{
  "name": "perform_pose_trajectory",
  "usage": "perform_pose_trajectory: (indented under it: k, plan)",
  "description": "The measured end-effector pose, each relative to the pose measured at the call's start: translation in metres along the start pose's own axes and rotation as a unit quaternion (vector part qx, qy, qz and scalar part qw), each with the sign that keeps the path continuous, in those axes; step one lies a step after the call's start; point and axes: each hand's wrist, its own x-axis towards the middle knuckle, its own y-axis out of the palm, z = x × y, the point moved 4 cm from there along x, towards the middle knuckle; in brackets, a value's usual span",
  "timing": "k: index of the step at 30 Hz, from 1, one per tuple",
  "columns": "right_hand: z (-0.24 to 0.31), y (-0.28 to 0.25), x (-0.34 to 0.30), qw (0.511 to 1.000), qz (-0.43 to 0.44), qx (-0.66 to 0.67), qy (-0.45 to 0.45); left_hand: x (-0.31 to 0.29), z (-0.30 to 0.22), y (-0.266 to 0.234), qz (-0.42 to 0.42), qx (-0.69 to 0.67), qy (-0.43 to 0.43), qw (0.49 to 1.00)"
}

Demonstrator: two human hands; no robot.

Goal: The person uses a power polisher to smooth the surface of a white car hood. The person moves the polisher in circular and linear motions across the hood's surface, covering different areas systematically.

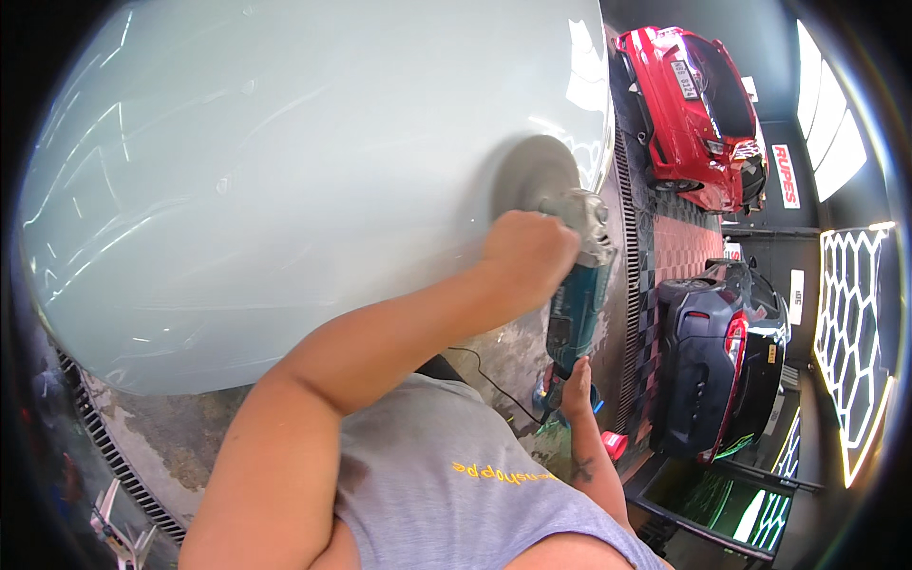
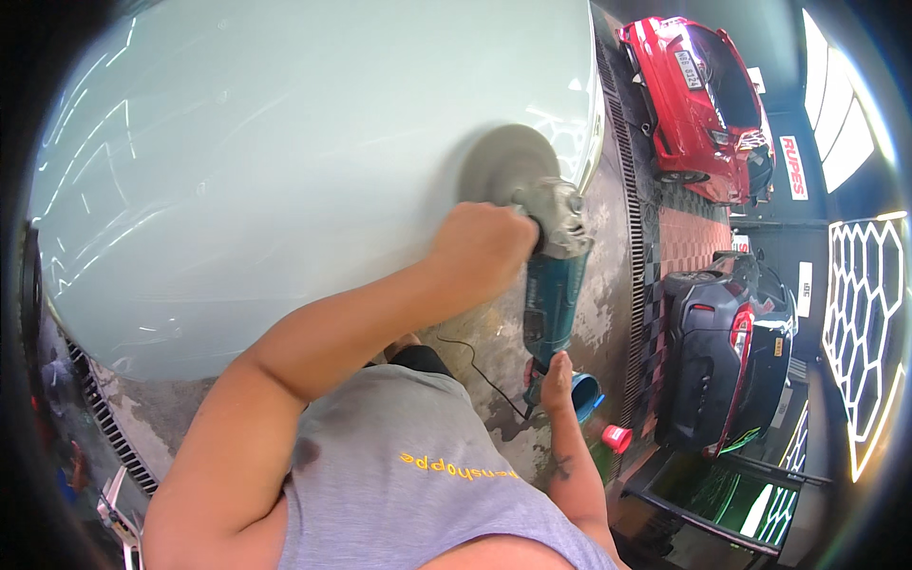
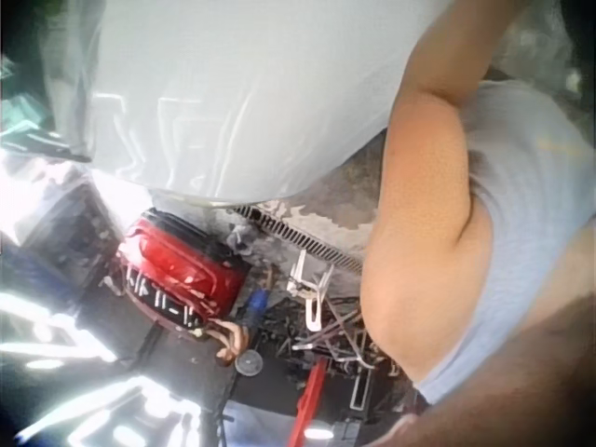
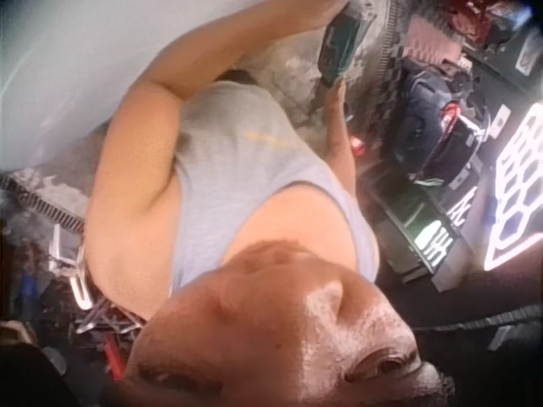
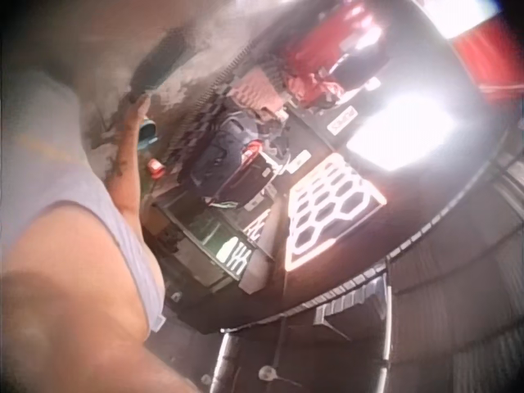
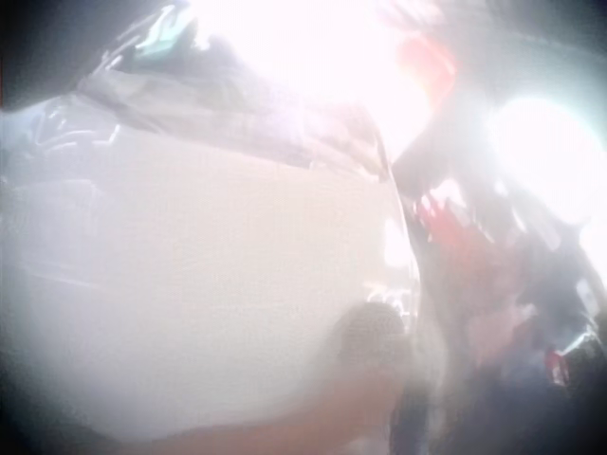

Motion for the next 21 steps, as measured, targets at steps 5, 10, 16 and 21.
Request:
perform_pose_trajectory:
  k: [5,10,16,21]
  plan:
    - [0.011,-0.046,0.061,0.978,-0.067,0.133,0.148,0.110,-0.009,0.030,-0.084,0.027,0.033,0.996]
    - [0.012,-0.055,0.056,0.983,-0.026,0.131,0.129,0.071,-0.012,0.033,-0.186,0.024,0.041,0.981]
    - [0.000,0.008,0.007,0.998,0.052,0.011,0.043,-0.017,0.002,-0.008,-0.099,0.063,-0.058,0.991]
    - [0.015,0.034,-0.009,0.996,0.089,-0.010,-0.003,-0.054,0.010,-0.018,-0.119,0.087,-0.066,0.987]
